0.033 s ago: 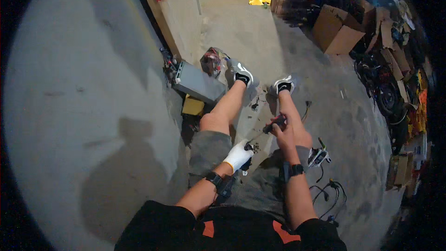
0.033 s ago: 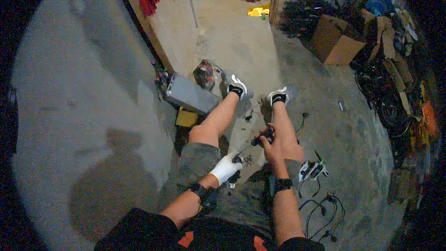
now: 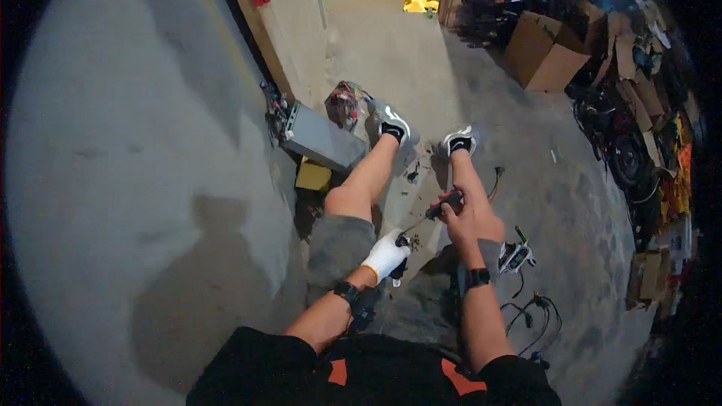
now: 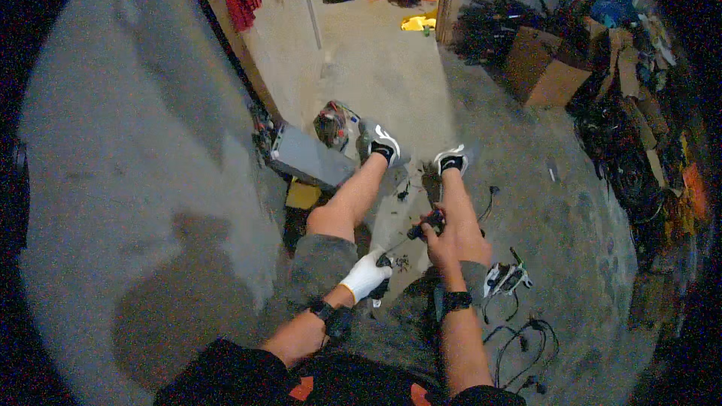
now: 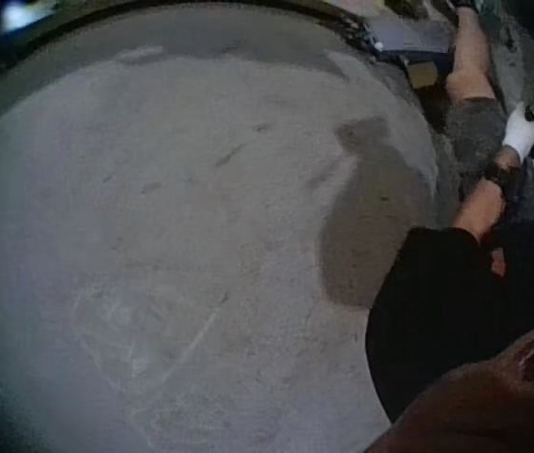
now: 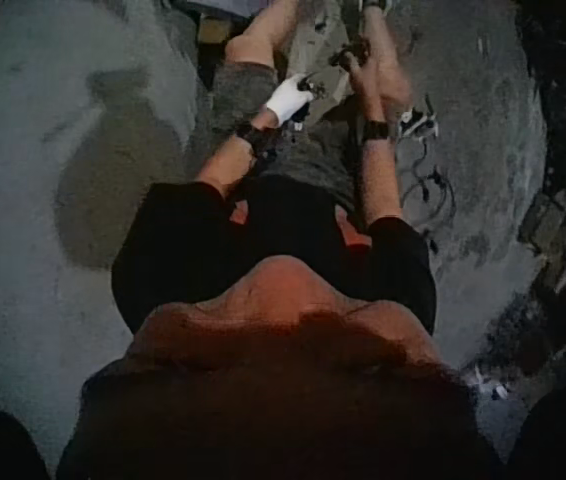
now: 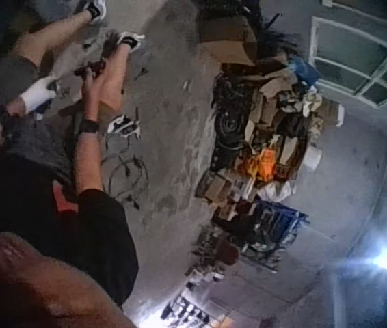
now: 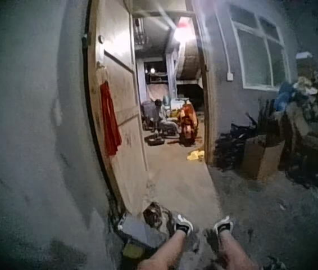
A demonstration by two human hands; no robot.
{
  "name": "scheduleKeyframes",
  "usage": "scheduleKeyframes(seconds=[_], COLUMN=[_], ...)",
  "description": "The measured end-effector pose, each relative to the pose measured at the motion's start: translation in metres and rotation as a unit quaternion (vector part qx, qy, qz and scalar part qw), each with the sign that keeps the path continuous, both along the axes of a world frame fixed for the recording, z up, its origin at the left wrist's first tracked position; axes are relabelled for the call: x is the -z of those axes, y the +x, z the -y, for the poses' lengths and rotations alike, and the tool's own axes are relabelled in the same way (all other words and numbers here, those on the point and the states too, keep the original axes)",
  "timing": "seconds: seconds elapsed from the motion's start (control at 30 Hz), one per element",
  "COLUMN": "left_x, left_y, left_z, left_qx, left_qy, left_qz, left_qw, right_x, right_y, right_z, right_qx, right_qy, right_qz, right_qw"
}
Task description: The recorder is using a screwdriver to adjust and repair a small motor component while sitting on the floor of a workshop.
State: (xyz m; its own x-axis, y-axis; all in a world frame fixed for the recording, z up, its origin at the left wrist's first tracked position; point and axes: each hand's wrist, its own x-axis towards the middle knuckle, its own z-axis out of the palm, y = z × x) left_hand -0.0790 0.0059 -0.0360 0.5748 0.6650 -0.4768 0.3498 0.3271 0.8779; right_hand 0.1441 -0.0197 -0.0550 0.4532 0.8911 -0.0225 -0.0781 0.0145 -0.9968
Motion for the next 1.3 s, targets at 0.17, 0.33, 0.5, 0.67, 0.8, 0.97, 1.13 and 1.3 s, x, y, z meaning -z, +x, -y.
scheduleKeyframes(seconds=[0.17, 0.33, 0.5, 0.67, 0.8, 0.97, 1.13, 1.3], left_x=[0.018, -0.004, 0.008, -0.001, -0.015, 0.008, 0.004, 0.005], left_y=[-0.001, 0.004, 0.016, 0.013, 0.003, -0.001, 0.003, -0.002], left_z=[0.003, -0.004, -0.006, -0.022, -0.045, -0.08, -0.079, -0.091], left_qx=[0.016, 0.003, -0.081, -0.178, -0.209, -0.222, -0.274, -0.258], left_qy=[0.257, 0.03, 0.136, -0.09, -0.227, -0.314, -0.378, -0.33], left_qz=[-0.07, 0.004, 0.065, 0.176, 0.253, 0.332, 0.359, 0.332], left_qw=[0.964, 1.0, 0.985, 0.964, 0.917, 0.861, 0.808, 0.845], right_x=[0.014, -0.006, -0.025, -0.067, -0.03, 0.102, 0.201, 0.182], right_y=[-0.003, 0.001, 0.029, 0.05, 0.033, 0.025, 0.032, -0.013], right_z=[-0.004, 0.008, 0.023, 0.0, -0.034, -0.075, -0.047, -0.055], right_qx=[0.073, 0.149, 0.281, 0.327, 0.261, 0.156, 0.062, -0.054], right_qy=[-0.02, -0.035, -0.042, -0.031, -0.147, -0.251, -0.343, -0.368], right_qz=[0.132, 0.111, 0.103, -0.077, 0.066, -0.023, 0.218, 0.322], right_qw=[0.988, 0.982, 0.953, 0.942, 0.952, 0.955, 0.912, 0.871])
